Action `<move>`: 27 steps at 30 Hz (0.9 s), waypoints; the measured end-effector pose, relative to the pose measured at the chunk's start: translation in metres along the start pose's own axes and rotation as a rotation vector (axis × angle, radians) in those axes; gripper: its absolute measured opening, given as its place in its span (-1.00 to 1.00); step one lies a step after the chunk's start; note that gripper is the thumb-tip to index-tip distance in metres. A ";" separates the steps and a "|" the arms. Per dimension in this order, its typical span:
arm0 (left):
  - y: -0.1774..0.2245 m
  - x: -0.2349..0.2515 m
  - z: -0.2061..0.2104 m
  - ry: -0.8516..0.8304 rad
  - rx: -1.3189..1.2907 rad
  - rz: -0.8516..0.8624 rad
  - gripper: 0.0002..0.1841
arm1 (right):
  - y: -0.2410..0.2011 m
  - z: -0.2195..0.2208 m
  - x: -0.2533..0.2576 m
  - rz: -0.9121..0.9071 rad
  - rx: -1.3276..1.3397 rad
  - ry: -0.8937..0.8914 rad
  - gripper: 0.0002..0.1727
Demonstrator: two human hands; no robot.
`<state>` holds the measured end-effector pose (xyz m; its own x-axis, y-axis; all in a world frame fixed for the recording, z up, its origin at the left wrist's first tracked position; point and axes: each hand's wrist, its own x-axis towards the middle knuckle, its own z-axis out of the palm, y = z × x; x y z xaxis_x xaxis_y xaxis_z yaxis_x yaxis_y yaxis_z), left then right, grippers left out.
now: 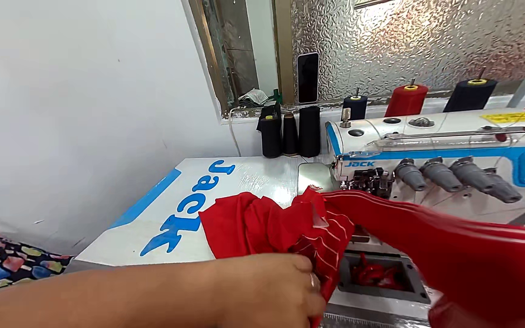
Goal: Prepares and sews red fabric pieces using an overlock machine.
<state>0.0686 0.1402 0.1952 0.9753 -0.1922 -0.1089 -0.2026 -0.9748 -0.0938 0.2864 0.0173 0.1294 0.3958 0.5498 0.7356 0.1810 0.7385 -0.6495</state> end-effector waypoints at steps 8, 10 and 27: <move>0.011 0.009 -0.042 -0.780 -0.190 -0.299 -0.66 | 0.019 0.044 -0.005 0.054 -0.731 -1.035 -0.72; -0.008 0.001 -0.038 -0.770 -0.013 -0.396 -0.81 | 0.016 0.034 0.000 0.087 -0.760 -1.088 -0.74; 0.017 -0.019 -0.046 -0.342 0.084 -0.035 -0.72 | 0.051 0.062 -0.003 -0.031 -0.286 -1.099 -0.51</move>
<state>0.0502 0.1219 0.2410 0.8985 -0.0957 -0.4284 -0.1900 -0.9646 -0.1829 0.2380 0.0776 0.1056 -0.5911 0.6816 0.4313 0.4316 0.7191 -0.5447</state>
